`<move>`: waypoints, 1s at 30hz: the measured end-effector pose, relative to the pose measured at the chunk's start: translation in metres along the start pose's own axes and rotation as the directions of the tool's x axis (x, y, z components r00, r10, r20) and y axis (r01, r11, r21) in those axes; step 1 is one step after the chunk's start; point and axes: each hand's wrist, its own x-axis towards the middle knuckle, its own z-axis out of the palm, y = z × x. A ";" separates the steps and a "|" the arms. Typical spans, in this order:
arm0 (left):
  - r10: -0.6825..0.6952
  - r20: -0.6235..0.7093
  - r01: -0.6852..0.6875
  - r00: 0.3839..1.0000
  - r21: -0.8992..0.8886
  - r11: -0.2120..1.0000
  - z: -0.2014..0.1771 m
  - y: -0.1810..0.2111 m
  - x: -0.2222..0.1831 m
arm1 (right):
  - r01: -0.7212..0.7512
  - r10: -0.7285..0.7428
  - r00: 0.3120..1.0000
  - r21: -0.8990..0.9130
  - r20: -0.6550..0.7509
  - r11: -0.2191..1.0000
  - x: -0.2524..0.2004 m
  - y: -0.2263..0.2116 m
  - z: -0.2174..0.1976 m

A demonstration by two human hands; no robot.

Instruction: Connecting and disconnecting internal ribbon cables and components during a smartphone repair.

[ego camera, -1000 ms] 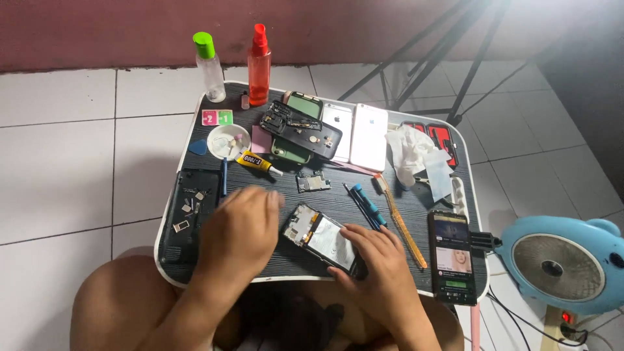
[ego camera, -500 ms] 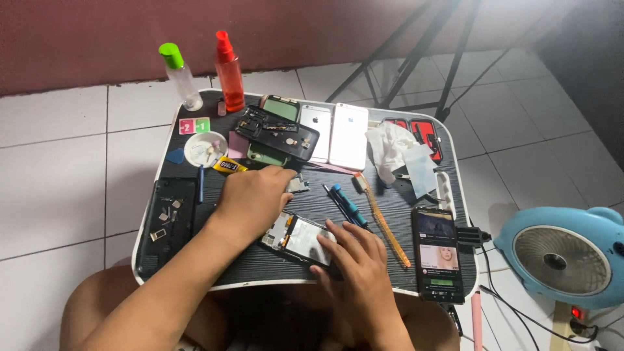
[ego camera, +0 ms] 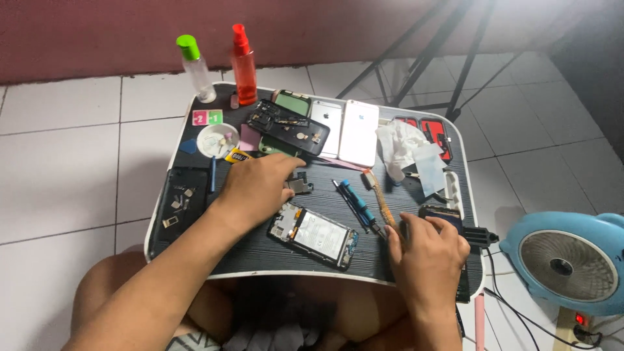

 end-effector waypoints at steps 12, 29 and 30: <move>-0.207 0.133 0.224 0.969 -0.827 0.517 -0.034 0.011 -0.016 | -0.213 0.187 0.977 0.361 0.106 0.908 -0.010 -0.020 -0.019; -0.150 0.580 0.200 0.801 -0.495 -0.846 -0.029 0.086 -0.073 | 0.200 -0.208 0.976 0.624 -0.060 0.756 -0.057 -0.061 -0.043; -0.143 0.542 0.200 0.828 -0.525 -0.828 -0.023 0.085 -0.074 | 0.202 -0.175 0.979 0.659 -0.108 0.724 -0.059 -0.062 -0.037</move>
